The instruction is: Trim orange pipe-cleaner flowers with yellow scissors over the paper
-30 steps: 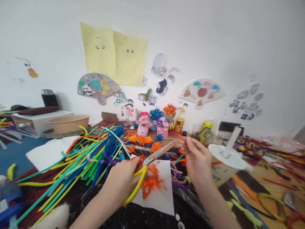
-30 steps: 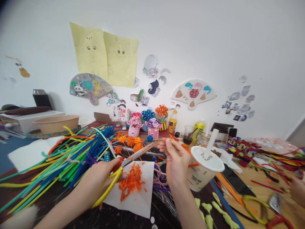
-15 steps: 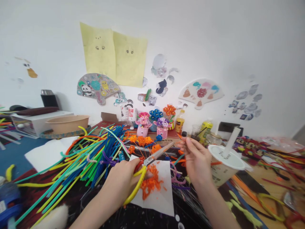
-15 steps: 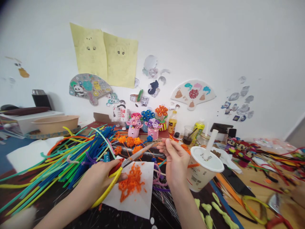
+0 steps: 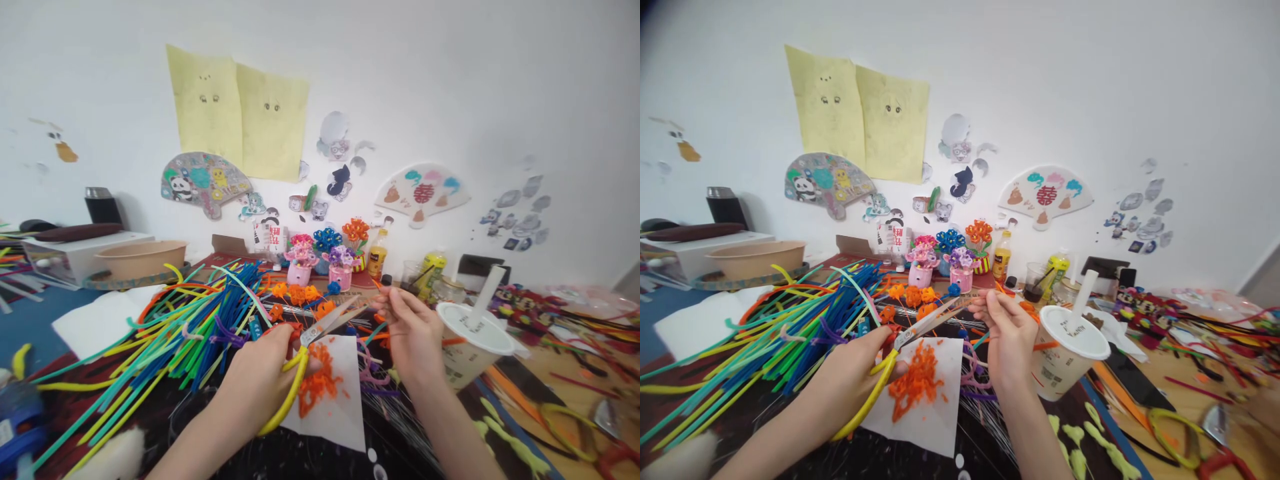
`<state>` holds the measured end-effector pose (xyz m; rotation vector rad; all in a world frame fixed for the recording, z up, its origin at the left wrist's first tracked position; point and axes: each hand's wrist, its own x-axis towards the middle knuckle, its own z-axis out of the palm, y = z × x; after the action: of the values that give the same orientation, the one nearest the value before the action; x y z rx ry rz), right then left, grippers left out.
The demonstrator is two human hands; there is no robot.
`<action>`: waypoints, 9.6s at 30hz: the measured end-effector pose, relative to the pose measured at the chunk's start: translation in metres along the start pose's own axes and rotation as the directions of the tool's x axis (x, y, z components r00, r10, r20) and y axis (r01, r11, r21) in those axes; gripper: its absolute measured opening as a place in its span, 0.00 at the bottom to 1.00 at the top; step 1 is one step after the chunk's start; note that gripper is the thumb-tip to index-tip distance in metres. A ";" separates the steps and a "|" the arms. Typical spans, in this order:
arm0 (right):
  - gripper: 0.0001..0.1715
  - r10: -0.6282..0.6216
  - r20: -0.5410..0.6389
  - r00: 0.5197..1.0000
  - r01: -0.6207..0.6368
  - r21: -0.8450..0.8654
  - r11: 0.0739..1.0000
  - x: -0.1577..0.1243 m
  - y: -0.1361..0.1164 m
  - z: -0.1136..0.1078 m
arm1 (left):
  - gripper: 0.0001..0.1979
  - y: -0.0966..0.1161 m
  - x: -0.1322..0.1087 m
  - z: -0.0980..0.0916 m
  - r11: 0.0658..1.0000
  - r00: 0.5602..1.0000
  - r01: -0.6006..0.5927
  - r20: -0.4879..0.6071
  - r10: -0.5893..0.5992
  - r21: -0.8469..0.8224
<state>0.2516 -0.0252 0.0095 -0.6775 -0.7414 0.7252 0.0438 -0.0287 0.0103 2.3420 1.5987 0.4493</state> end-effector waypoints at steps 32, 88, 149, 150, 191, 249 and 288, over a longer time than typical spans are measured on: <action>0.08 -0.002 -0.005 1.000 0.002 0.075 0.997 0.002 -0.001 0.000 | 0.17 0.000 -0.001 -0.003 0.999 0.996 -0.026 0.084 0.022 0.042; 0.06 -0.034 0.000 0.999 0.034 -0.006 0.999 -0.002 -0.002 0.004 | 0.23 -0.007 0.002 0.007 0.978 0.991 -0.115 0.082 0.102 0.172; 0.07 -0.085 0.062 0.994 0.088 -0.061 0.994 -0.003 -0.001 0.005 | 0.12 -0.002 0.001 0.008 0.993 0.991 -0.105 0.094 0.099 0.055; 0.07 -0.081 0.060 0.995 0.085 -0.064 0.994 -0.004 -0.001 0.005 | 0.12 -0.001 0.001 0.007 0.993 0.991 -0.103 0.091 0.097 0.054; 0.08 -0.065 0.052 0.997 0.066 -0.021 0.998 -0.003 0.000 0.006 | 0.16 -0.003 0.001 0.006 0.997 0.988 -0.052 0.145 0.060 -0.055; 0.15 0.241 0.157 0.958 -0.182 -0.319 0.930 -0.015 0.008 0.013 | 0.17 0.009 -0.002 0.003 0.803 1.000 0.004 -0.003 -0.008 -0.595; 0.14 0.153 -0.004 0.988 -0.153 0.074 0.986 -0.002 0.003 0.004 | 0.13 -0.014 0.008 0.008 0.992 0.993 -0.117 -0.003 0.117 -0.044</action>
<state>0.2464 -0.0240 0.0085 -0.6758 -0.6555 0.8848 0.0379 -0.0169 -0.0021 2.4112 1.4409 0.5044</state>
